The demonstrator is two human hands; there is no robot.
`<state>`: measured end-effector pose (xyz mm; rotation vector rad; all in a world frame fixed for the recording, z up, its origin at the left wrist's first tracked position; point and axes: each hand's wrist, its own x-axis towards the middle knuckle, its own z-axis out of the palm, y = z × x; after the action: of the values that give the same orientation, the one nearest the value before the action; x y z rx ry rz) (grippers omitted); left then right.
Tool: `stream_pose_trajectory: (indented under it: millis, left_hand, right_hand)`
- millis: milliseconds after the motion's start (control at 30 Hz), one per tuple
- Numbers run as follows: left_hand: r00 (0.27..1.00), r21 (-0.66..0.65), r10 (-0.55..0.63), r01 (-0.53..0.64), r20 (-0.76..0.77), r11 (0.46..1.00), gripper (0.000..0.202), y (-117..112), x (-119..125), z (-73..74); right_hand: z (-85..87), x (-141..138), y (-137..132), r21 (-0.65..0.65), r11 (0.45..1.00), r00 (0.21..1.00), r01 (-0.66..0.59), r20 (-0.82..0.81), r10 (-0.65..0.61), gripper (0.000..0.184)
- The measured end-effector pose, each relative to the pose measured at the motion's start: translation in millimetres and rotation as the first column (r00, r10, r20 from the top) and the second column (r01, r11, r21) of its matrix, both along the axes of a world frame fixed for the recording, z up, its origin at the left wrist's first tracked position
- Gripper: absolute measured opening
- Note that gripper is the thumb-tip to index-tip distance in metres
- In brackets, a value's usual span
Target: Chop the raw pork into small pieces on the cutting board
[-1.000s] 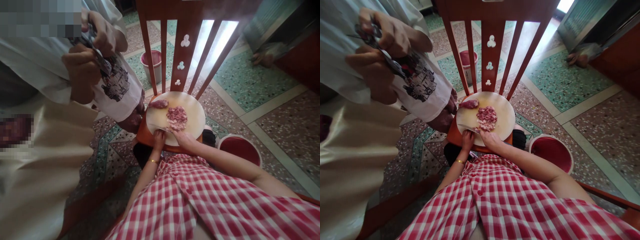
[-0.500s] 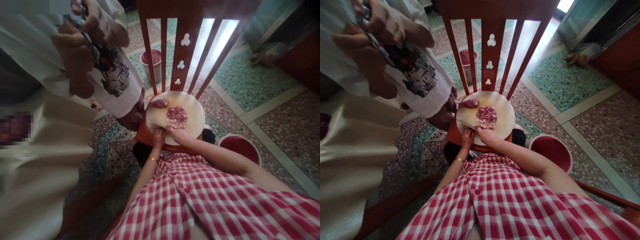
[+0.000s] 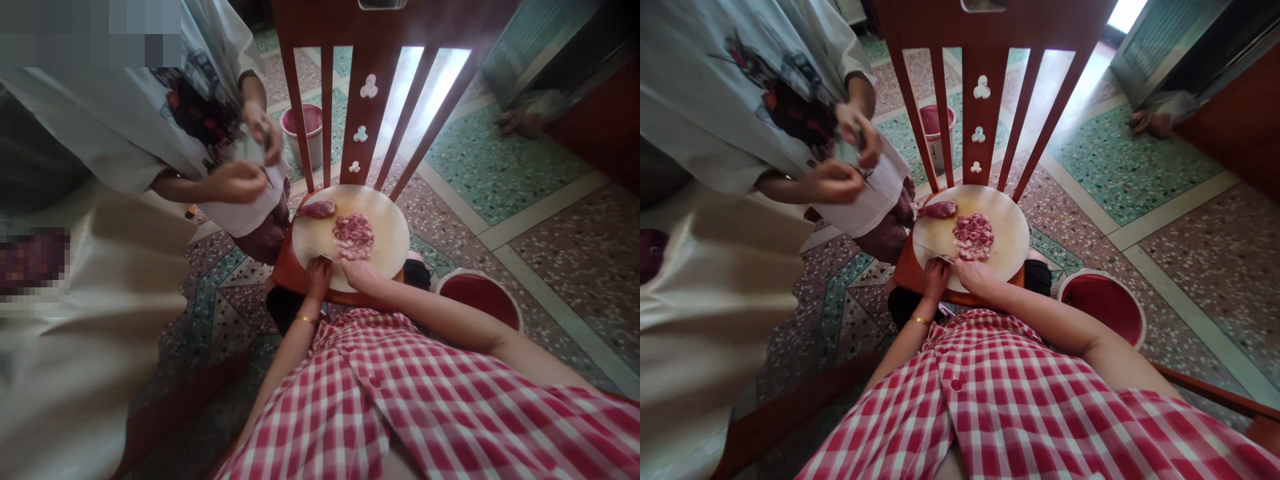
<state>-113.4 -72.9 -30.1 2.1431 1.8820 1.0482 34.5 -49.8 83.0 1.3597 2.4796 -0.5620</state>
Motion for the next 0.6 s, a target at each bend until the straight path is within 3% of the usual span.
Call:
stream_pose_trajectory:
  millis: [100,200,433,533,600]
  left_hand:
    - [1.0,-0.01,0.009,-0.009,0.016,1.0,0.023,1,0,-3.0]
    - [1.0,-0.012,-0.007,0.007,0.003,1.0,0.022,1,0,-3.6]
    - [0.999,-0.008,-0.019,0.019,0.04,1.0,0.02,-1,-1,0.4]
    - [0.998,-0.007,-0.04,0.04,0.049,0.999,0.019,-2,-1,2.1]
    - [0.998,-0.012,-0.035,0.035,0.052,0.999,0.02,-4,0,3.0]
  right_hand:
    - [-5.7,-23,12,0.065,0.997,0.998,-0.049,-0.038,0.052,0.032]
    - [-6.6,-27,13,0.065,0.996,0.996,-0.068,-0.044,0.071,0.033]
    - [10.2,42,-5,-0.048,0.996,0.994,0.081,0.081,-0.077,0.033]
    - [15.5,50,-3,0.008,0.989,0.984,0.147,0.097,-0.147,0.037]
    - [15.4,45,-3,0.026,0.993,0.992,0.114,0.058,-0.115,0.039]
